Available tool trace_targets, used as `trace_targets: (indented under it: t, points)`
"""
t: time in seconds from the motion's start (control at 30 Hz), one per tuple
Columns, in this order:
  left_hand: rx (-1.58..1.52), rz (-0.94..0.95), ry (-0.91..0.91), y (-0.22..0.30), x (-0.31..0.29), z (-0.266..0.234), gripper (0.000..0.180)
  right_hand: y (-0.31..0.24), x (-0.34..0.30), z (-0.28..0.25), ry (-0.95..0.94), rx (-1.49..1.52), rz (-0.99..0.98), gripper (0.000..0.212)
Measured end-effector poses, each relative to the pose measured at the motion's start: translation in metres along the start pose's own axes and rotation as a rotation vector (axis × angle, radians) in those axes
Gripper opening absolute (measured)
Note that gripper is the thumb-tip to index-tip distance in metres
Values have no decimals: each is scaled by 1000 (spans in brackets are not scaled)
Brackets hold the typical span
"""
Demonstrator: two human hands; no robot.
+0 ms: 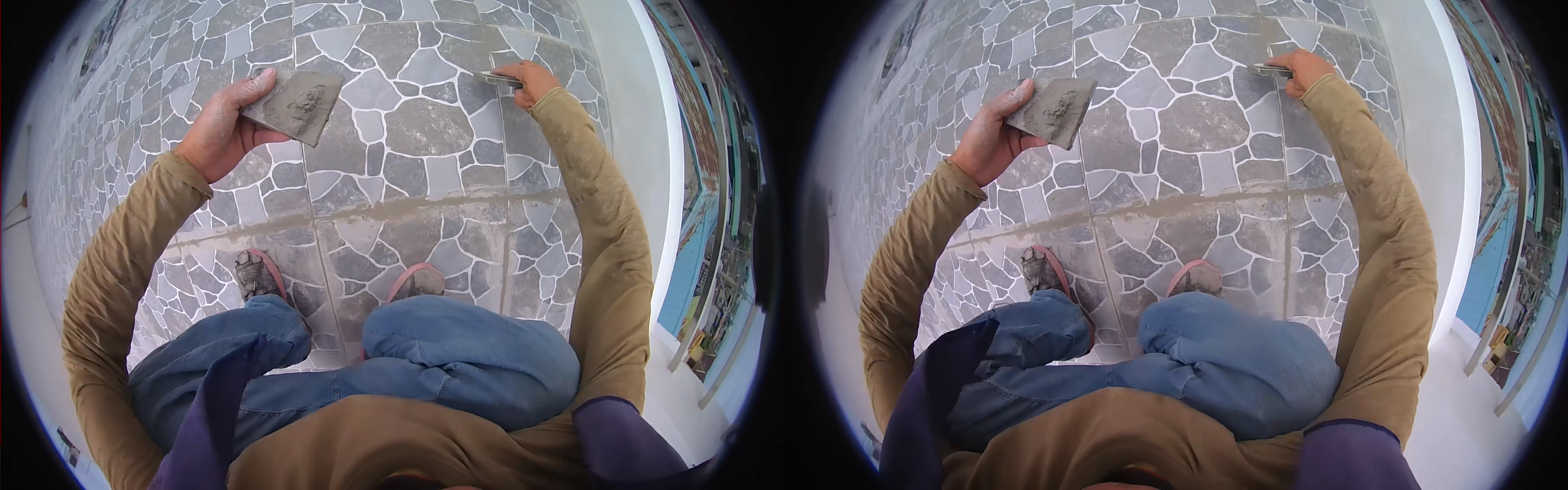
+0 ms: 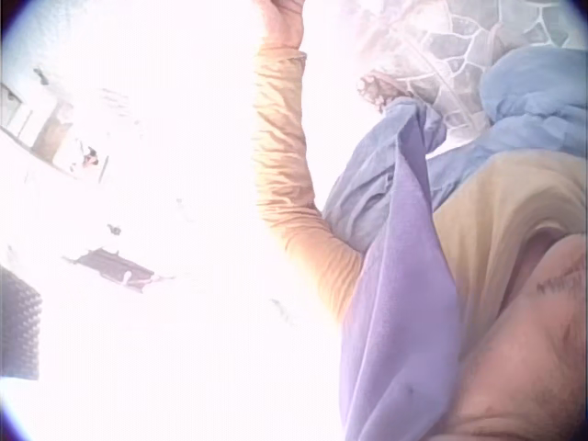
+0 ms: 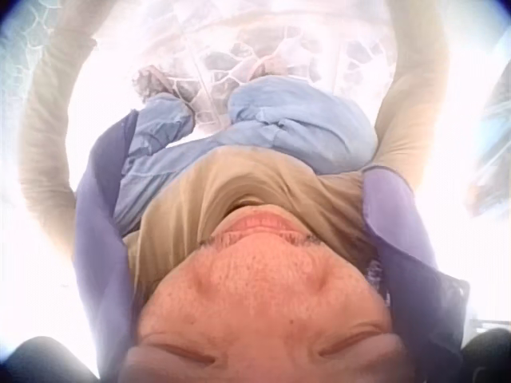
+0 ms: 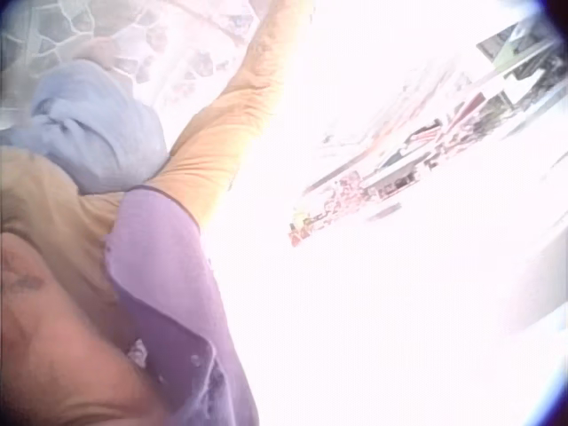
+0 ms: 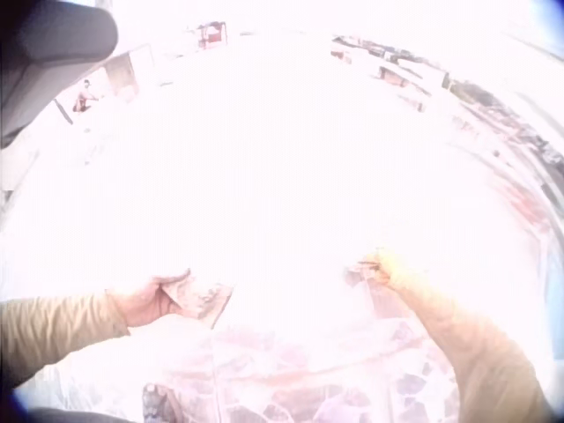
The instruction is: The person applies grout into the seams between stone-pattern floor tiles using a small scraper, repeatedly picking up grout from a large fragment of a tile held in the other hand.
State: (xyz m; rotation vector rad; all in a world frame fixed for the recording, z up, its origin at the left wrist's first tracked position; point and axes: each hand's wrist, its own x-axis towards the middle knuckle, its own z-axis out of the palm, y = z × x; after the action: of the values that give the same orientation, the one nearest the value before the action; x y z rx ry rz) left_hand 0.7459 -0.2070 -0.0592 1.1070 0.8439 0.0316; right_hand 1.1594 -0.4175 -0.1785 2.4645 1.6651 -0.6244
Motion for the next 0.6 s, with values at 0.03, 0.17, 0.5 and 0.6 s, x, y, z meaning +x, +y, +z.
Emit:
trace_targets:
  t: [0.03, 0.17, 0.5, 0.6]
  points:
    - [32, -36, -31, 1, 10, 7, 44, -11, -17, -2, 234, 156, -201, 58]
    - [67, -42, -38, -1, 23, 35, 43, -135, -98, -57, 673, 285, -762, 53]
    - [-7, 26, 45, 10, 44, 42, 39, -129, -114, -52, 347, 221, -729, 63]
    - [-6, 137, 75, 46, 33, -14, 40, -38, -63, -29, 190, 665, -465, 63]
